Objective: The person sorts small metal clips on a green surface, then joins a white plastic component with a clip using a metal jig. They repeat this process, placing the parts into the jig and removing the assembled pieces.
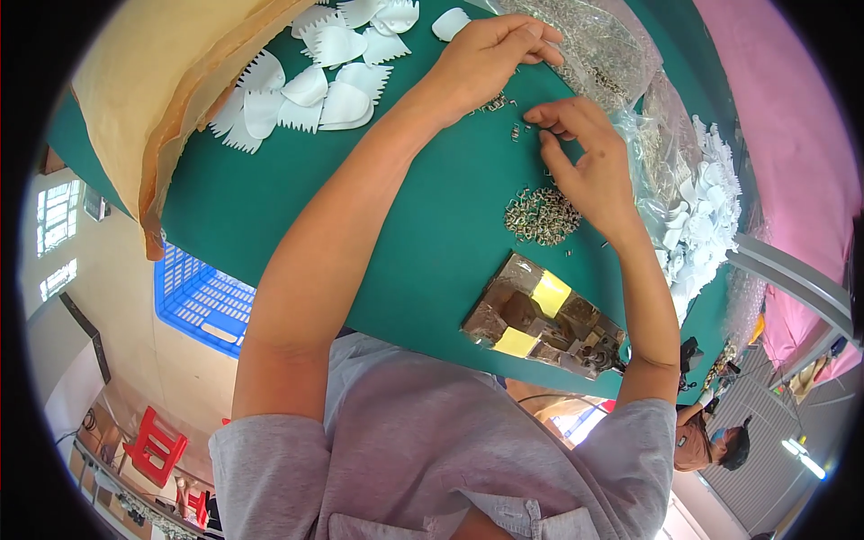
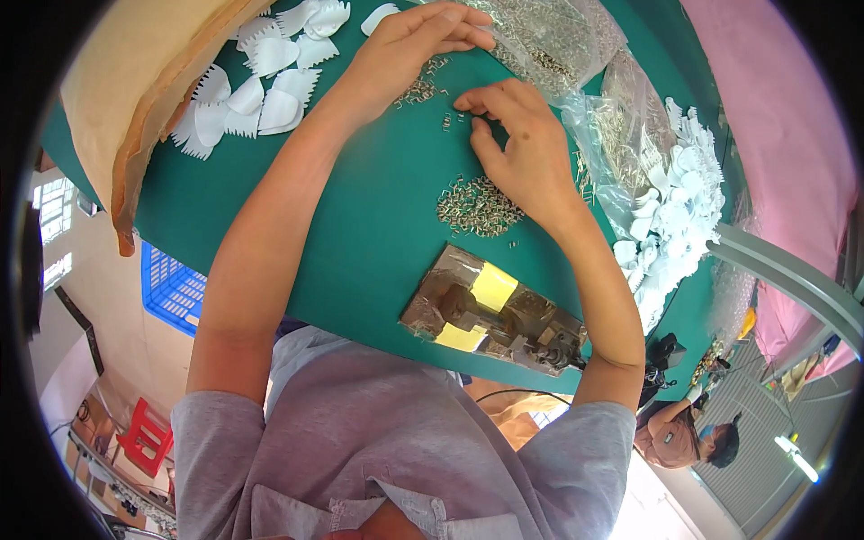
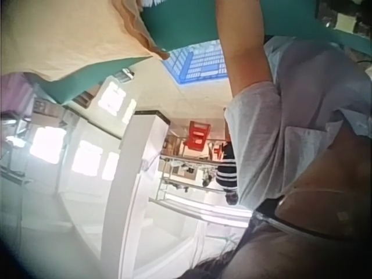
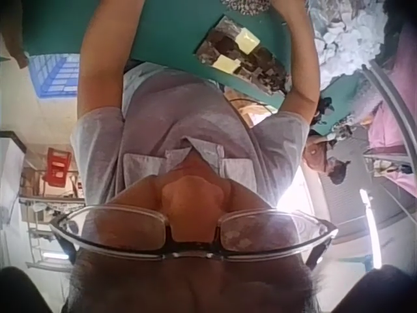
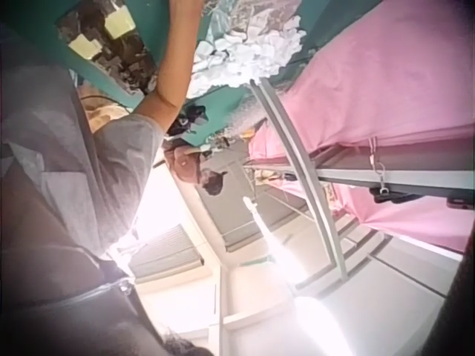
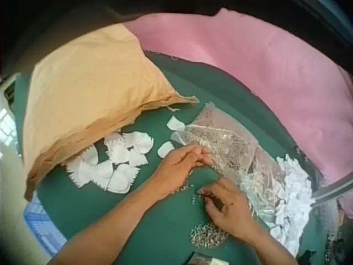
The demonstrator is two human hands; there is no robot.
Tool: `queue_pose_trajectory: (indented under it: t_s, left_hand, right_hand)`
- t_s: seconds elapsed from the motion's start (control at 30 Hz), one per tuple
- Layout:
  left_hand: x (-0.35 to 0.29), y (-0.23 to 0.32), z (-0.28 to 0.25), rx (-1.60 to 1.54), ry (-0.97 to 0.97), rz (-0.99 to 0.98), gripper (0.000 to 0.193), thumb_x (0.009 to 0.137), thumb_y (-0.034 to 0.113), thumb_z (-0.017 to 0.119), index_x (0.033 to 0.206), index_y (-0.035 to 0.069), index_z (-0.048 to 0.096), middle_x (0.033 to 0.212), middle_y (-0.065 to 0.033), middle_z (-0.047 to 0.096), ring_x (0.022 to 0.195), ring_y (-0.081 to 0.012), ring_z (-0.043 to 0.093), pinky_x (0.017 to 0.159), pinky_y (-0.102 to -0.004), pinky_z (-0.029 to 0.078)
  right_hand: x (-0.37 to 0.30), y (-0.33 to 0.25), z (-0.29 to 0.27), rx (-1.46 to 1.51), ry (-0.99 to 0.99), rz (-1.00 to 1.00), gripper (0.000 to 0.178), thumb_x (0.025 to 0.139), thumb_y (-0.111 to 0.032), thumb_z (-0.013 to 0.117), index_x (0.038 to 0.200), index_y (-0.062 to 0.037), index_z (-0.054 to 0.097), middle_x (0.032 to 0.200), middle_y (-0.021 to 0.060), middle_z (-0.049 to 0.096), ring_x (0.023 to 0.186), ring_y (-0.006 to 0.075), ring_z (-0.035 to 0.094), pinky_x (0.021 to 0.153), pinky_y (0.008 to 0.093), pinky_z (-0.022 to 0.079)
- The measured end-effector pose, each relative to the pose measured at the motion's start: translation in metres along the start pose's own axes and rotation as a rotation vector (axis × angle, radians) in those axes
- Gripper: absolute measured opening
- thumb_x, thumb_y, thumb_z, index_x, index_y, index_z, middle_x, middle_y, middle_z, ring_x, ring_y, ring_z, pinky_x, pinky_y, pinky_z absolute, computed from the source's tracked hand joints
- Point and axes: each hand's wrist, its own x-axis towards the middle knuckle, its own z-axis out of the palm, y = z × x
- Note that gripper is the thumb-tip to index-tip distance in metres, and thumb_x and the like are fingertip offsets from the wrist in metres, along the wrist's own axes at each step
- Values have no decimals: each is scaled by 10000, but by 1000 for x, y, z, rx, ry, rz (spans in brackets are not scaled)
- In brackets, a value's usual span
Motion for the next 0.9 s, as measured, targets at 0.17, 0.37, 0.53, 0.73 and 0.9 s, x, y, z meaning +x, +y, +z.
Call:
queue_pose_trajectory:
  t_s: [0.17,0.37,0.53,0.73,0.9]
  left_hand:
    - [1,0,2,37,14,-10,373,1122,251,458,1252,22,722,1119,-79,771,1075,-159,678,1035,-311,515]
    - [1,-2,-1,8,-4,17,373,1118,255,465,1252,21,723,1113,-78,771,1074,-164,678,1027,-310,516]
    - [0,0,1,31,10,-7,374,1121,253,462,1253,20,722,1110,-74,770,1080,-164,674,1019,-312,516]
    - [0,0,0,22,1,4,375,1123,252,460,1261,15,715,1114,-70,770,1091,-168,676,1029,-322,519]
    - [-1,2,1,17,8,-10,373,1122,248,460,1271,11,708,1118,-71,770,1097,-169,679,1042,-328,520]
  right_hand:
    - [1,1,0,-63,26,-91,194,868,-18,703,1052,-70,736,1012,78,665,977,274,641,850,386,534]
    - [1,-4,0,-154,-15,-183,168,838,-59,725,1003,-86,744,1014,64,663,937,278,603,830,380,517]
    - [-3,2,-12,-40,-113,-200,146,824,-53,709,965,-76,738,986,56,677,935,277,606,833,377,512]
    - [12,7,6,-130,99,-185,193,870,-99,754,1062,-94,768,996,68,694,941,273,623,836,385,524]
    - [18,7,15,-129,99,-175,214,869,-117,777,1082,-102,771,963,57,683,936,259,628,828,382,527]
